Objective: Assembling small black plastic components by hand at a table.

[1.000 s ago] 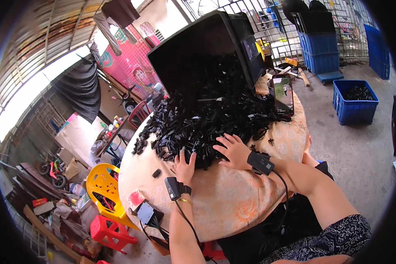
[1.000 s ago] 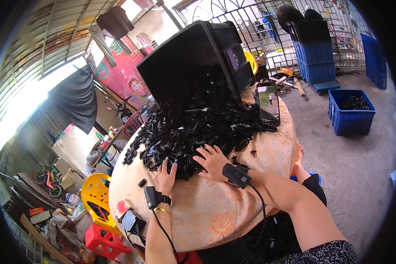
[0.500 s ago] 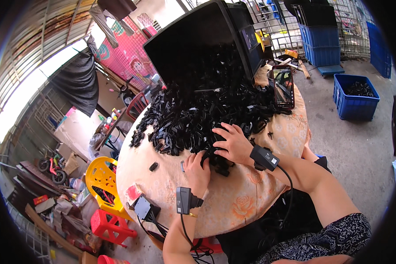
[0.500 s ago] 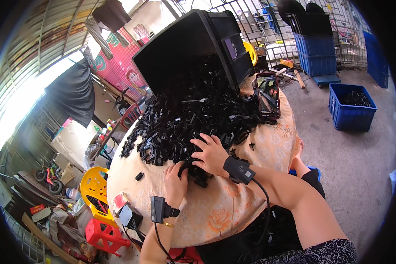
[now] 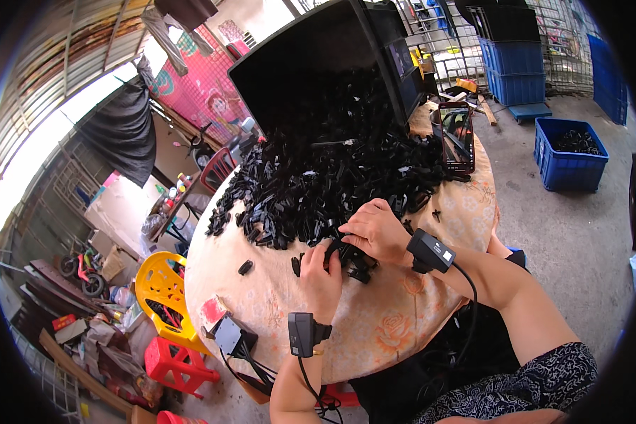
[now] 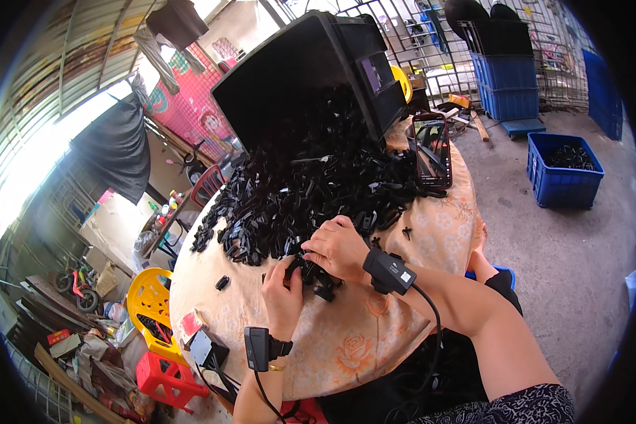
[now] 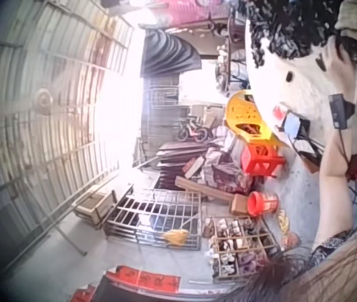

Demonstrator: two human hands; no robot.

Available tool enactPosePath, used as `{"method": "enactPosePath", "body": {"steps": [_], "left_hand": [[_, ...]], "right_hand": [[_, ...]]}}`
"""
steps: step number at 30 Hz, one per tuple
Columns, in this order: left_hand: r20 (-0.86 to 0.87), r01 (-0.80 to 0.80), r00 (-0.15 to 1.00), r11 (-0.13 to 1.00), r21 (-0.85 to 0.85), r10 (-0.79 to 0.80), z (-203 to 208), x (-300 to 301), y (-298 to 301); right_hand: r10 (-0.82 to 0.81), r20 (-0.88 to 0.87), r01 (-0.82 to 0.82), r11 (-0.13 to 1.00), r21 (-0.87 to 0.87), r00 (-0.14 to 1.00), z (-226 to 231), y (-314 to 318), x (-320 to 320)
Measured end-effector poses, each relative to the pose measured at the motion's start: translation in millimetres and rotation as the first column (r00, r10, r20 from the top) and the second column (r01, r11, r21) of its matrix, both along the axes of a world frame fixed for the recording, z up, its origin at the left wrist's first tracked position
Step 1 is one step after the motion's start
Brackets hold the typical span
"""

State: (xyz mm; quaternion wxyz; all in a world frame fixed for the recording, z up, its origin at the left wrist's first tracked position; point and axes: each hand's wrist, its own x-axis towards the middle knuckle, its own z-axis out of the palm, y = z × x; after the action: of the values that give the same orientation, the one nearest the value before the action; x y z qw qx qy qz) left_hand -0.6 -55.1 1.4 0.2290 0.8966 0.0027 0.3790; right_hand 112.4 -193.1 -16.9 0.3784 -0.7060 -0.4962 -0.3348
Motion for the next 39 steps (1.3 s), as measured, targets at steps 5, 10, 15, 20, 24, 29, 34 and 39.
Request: {"method": "enactPosePath", "body": {"steps": [5,10,15,20,24,29,34,39], "left_hand": [[-0.021,0.087,0.996,0.987,-0.132,-0.090,5,-4,-10],[-0.053,0.222,0.951,0.792,-0.569,-0.304,-9,-2,0],[0.182,0.347,0.853,0.269,-0.899,-0.490,-5,-7,-2],[0.240,0.369,0.833,0.177,-0.913,-0.498,-12,-2,6],[0.203,0.336,0.845,0.196,-0.921,-0.495,-7,-4,1],[0.144,0.265,0.914,0.290,-0.920,-0.380,-3,-5,1],[0.029,0.178,0.913,0.333,-0.926,-0.407,-5,-5,23],[0.222,0.302,0.807,0.059,-0.952,-0.547,4,-7,17]], "right_hand": [[-0.015,0.084,0.003,0.991,0.137,0.996,14,-5,-5],[0.093,-0.111,-0.089,0.995,0.041,0.989,13,-4,-10],[0.227,-0.177,-0.204,0.969,0.137,0.958,16,-1,-16],[0.330,-0.340,-0.291,0.943,0.161,0.881,16,-1,-21],[0.360,-0.322,-0.306,0.929,0.206,0.875,15,-1,-22],[0.451,-0.459,-0.383,0.892,0.238,0.765,18,-2,-28],[0.493,-0.519,-0.414,0.869,0.269,0.698,13,-2,-27],[0.446,-0.354,-0.384,0.894,0.233,0.822,14,-1,-27]]}}
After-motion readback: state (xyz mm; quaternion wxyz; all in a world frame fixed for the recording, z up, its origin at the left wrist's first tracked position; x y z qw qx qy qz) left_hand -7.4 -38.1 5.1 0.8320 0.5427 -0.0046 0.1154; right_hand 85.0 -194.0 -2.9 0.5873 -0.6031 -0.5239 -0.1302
